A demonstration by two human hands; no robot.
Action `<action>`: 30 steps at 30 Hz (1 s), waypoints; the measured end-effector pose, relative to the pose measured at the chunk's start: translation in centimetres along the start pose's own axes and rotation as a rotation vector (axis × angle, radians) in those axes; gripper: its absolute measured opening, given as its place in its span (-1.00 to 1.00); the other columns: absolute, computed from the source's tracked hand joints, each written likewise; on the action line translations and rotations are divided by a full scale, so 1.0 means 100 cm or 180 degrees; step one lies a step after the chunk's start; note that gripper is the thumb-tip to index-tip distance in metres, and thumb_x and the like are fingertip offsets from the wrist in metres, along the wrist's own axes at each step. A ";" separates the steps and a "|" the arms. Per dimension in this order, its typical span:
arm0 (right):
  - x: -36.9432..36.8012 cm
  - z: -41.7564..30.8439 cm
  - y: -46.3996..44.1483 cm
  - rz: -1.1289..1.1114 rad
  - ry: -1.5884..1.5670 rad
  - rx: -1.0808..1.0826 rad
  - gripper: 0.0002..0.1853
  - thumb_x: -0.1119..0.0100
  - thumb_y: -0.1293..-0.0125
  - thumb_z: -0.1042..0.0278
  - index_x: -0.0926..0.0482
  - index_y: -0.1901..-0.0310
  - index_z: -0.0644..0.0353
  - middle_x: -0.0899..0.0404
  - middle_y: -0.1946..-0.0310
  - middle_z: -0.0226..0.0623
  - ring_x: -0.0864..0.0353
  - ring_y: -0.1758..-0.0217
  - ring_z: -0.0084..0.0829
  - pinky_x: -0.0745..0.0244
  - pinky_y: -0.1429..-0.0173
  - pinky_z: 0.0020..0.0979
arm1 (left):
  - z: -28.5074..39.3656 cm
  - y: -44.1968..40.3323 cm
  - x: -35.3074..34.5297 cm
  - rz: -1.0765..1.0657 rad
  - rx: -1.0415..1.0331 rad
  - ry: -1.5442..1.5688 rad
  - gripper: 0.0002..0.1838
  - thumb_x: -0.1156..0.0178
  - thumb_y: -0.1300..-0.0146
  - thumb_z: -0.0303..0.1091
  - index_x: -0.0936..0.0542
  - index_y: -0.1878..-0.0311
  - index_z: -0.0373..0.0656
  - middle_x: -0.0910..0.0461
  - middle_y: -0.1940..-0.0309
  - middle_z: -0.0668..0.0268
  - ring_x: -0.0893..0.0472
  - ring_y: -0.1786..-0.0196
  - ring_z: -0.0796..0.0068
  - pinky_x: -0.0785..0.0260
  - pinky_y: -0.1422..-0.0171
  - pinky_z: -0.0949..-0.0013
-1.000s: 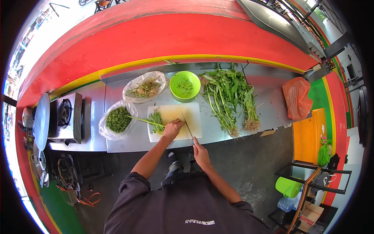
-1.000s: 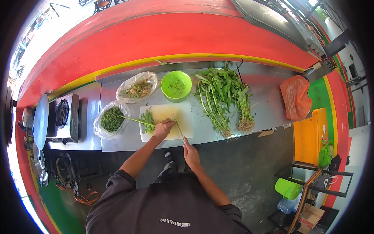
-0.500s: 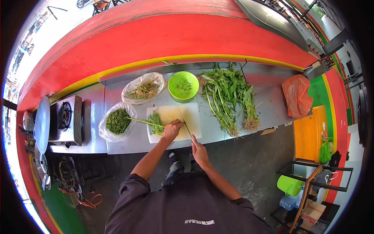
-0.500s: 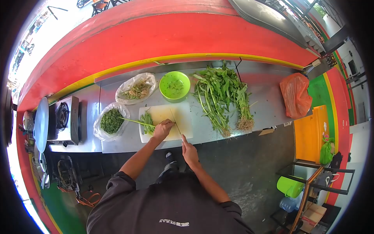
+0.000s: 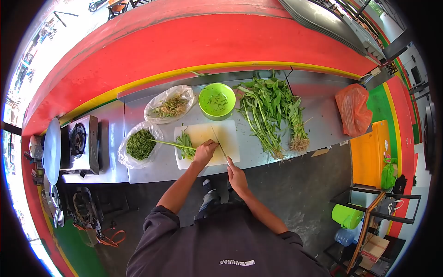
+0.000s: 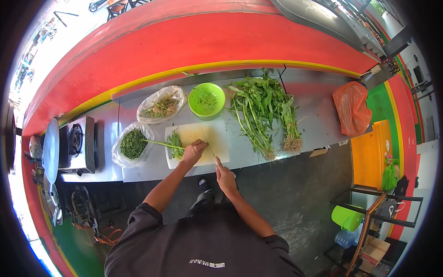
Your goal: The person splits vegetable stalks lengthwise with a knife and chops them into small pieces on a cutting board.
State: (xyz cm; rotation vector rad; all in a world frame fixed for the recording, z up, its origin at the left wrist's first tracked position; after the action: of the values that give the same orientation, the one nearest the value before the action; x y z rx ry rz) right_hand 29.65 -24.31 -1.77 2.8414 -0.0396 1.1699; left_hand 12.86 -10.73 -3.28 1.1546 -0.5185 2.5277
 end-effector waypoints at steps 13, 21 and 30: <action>-0.003 -0.001 -0.003 0.0119 -0.0037 0.0080 -0.46 -0.07 -0.53 0.33 -0.33 -0.51 -0.05 -0.61 0.42 0.10 -0.66 0.32 0.14 -0.54 0.20 0.04 | -0.002 0.000 0.000 0.0053 -0.0005 0.0005 -0.86 -0.27 -0.31 -0.40 -0.76 0.13 -0.06 -0.69 0.22 0.31 -0.73 0.19 0.16 -0.63 0.14 0.15; -0.007 0.003 -0.003 -0.0186 0.0227 -0.0156 -0.47 -0.06 -0.54 0.32 -0.33 -0.51 -0.04 -0.62 0.39 0.12 -0.65 0.28 0.17 -0.53 0.16 0.06 | 0.000 0.000 0.001 0.0054 0.0010 0.0000 -0.88 -0.28 -0.33 -0.38 -0.75 0.13 -0.07 -0.66 0.20 0.32 -0.73 0.21 0.18 -0.63 0.15 0.14; -0.007 0.005 0.004 0.0268 0.0112 0.0357 -0.43 -0.05 -0.54 0.30 -0.26 -0.54 -0.08 -0.59 0.50 0.01 -0.65 0.40 0.07 -0.55 0.26 0.06 | -0.006 -0.001 0.000 -0.0163 -0.0119 -0.0056 -0.82 -0.26 -0.27 -0.43 -0.75 0.10 -0.07 -0.67 0.14 0.34 -0.72 0.11 0.21 -0.63 0.09 0.16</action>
State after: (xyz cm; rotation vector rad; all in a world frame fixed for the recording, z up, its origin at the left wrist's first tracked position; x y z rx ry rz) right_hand 29.48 -24.74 -2.64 2.9418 -0.0956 1.2771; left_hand 12.54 -10.33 -3.67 1.1629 -0.5314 2.4565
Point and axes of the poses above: each hand's wrist, its own y-axis away from the middle knuckle, its own x-axis out of the back of the hand, z = x × y, the point moved 2 cm from there along -y, towards the middle knuckle
